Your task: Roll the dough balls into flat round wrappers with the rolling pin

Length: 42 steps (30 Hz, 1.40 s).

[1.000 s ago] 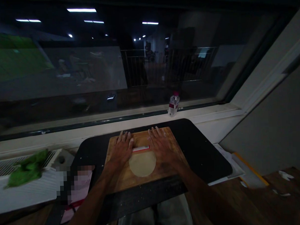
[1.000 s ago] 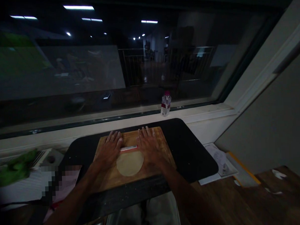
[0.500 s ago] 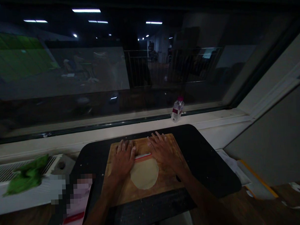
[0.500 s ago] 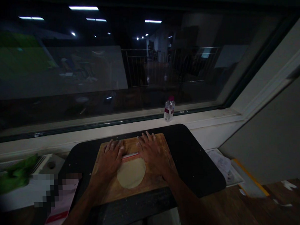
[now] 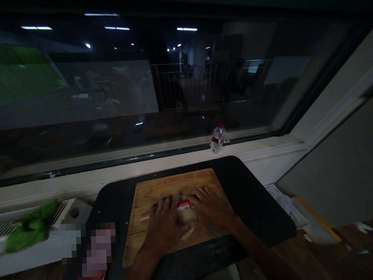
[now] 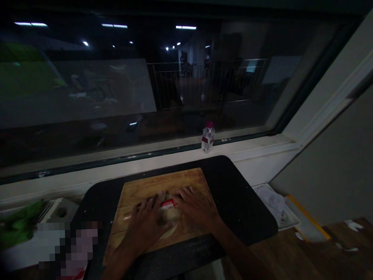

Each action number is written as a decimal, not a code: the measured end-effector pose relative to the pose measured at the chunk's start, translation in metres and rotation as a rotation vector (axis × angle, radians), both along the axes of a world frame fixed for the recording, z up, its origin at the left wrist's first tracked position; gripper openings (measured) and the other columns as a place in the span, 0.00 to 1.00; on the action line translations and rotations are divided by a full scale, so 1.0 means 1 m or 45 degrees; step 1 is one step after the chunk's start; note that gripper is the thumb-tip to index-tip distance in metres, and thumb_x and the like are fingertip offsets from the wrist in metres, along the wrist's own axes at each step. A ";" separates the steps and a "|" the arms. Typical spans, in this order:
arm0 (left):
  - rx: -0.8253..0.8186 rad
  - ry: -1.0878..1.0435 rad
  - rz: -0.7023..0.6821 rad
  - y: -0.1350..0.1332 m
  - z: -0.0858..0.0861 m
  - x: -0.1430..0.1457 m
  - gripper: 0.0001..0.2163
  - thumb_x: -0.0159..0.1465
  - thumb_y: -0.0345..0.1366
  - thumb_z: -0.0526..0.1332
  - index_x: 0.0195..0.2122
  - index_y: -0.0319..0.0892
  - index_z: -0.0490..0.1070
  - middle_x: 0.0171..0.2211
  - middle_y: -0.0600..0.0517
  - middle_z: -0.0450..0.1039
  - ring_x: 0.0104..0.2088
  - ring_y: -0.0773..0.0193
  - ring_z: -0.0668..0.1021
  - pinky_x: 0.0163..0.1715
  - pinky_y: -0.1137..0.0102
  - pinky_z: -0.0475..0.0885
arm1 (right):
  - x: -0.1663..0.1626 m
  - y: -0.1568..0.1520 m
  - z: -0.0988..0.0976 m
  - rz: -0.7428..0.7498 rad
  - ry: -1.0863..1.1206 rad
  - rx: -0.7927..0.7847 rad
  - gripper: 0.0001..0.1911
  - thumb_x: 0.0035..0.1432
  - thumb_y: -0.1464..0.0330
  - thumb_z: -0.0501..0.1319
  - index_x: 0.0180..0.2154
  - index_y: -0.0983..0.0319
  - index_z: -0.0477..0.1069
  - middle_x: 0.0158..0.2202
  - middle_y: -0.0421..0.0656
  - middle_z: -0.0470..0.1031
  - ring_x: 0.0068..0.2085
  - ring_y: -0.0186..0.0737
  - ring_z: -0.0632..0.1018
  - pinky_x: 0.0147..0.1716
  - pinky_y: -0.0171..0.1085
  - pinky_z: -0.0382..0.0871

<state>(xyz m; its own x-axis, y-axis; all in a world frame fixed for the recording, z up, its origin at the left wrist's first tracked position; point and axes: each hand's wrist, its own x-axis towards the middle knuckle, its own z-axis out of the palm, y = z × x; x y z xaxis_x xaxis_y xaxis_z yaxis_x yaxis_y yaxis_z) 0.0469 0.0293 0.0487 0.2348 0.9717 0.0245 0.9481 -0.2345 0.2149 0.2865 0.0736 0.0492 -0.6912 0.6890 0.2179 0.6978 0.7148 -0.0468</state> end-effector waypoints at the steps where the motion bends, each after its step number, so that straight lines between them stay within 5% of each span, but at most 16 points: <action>1: -0.024 0.011 -0.012 -0.002 0.000 0.007 0.46 0.65 0.64 0.66 0.80 0.50 0.56 0.75 0.35 0.65 0.71 0.31 0.69 0.67 0.37 0.63 | 0.000 0.000 -0.002 -0.004 -0.002 0.005 0.19 0.76 0.67 0.65 0.65 0.55 0.72 0.58 0.45 0.77 0.59 0.46 0.76 0.61 0.46 0.71; 7: -0.092 0.048 -0.103 -0.002 -0.005 0.019 0.48 0.63 0.57 0.69 0.80 0.48 0.53 0.77 0.32 0.60 0.73 0.28 0.66 0.70 0.34 0.60 | 0.002 -0.005 0.001 -0.045 -0.012 -0.048 0.16 0.76 0.69 0.65 0.62 0.54 0.73 0.57 0.44 0.77 0.58 0.45 0.77 0.59 0.44 0.71; 15: -0.203 -0.042 -0.516 0.033 0.010 -0.006 0.54 0.60 0.54 0.73 0.82 0.50 0.46 0.80 0.40 0.55 0.79 0.41 0.61 0.77 0.45 0.55 | 0.009 -0.006 0.009 -0.147 -0.019 -0.039 0.19 0.75 0.69 0.65 0.64 0.52 0.74 0.56 0.45 0.78 0.54 0.48 0.78 0.54 0.45 0.72; 20: -0.204 0.022 -0.387 0.034 0.007 -0.006 0.61 0.57 0.59 0.76 0.83 0.52 0.40 0.79 0.35 0.57 0.77 0.34 0.62 0.74 0.37 0.54 | 0.017 -0.005 0.005 -0.127 0.020 -0.112 0.21 0.74 0.70 0.64 0.65 0.55 0.73 0.58 0.46 0.77 0.57 0.49 0.77 0.57 0.45 0.71; 33: -0.285 -0.049 -0.476 0.047 0.015 -0.026 0.60 0.56 0.54 0.77 0.83 0.52 0.43 0.79 0.40 0.59 0.77 0.40 0.65 0.73 0.49 0.62 | 0.012 -0.025 -0.005 -0.132 0.042 -0.055 0.23 0.74 0.70 0.64 0.67 0.53 0.70 0.57 0.45 0.77 0.57 0.47 0.77 0.59 0.46 0.71; 42: -0.250 -0.012 -0.364 0.042 0.006 -0.028 0.62 0.54 0.62 0.76 0.82 0.48 0.46 0.78 0.37 0.59 0.77 0.39 0.64 0.74 0.46 0.58 | -0.008 -0.011 0.011 -0.227 0.155 -0.238 0.26 0.69 0.56 0.69 0.65 0.53 0.74 0.62 0.47 0.77 0.61 0.52 0.77 0.59 0.47 0.72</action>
